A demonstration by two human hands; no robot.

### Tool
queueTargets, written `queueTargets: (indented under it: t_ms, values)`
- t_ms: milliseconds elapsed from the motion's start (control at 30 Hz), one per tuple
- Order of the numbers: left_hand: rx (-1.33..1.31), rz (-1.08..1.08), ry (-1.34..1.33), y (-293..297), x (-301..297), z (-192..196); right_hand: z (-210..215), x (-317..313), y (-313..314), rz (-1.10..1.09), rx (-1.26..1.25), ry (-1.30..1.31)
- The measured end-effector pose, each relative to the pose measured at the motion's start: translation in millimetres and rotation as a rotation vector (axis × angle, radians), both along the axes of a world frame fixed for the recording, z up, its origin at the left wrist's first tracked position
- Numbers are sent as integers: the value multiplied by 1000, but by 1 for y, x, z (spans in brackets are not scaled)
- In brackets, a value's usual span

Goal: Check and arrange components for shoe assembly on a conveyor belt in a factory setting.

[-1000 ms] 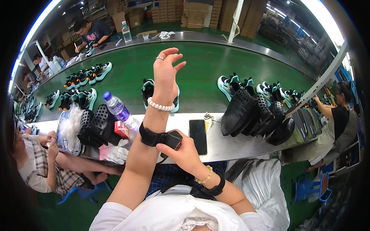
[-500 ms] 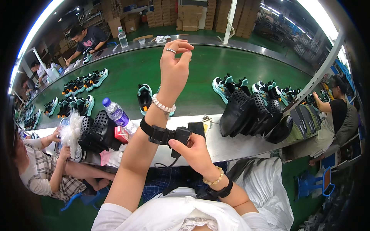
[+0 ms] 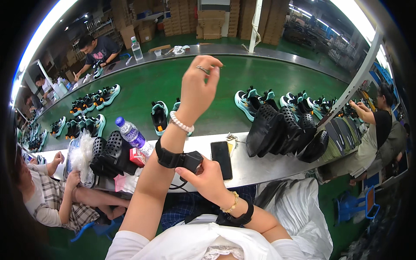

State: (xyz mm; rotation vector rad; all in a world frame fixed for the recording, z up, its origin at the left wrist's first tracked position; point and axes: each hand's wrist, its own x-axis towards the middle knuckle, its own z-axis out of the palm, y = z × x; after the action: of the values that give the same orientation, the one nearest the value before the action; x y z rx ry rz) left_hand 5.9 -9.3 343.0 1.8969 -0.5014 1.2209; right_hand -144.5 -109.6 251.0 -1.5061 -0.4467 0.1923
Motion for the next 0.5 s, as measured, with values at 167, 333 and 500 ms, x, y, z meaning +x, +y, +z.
queueTargets:
  t_ms: [167, 333, 500]
  values:
    - [-474, -303, 269, 12, 2, 6, -12, 11, 0, 13, 32, -6]
    - [-626, -557, 342, 7, -9, 8, -7, 29, -10, 137, 206, 177]
    - [-784, -836, 491, 5, -14, 2, -19, 18, -2, 85, 157, 113]
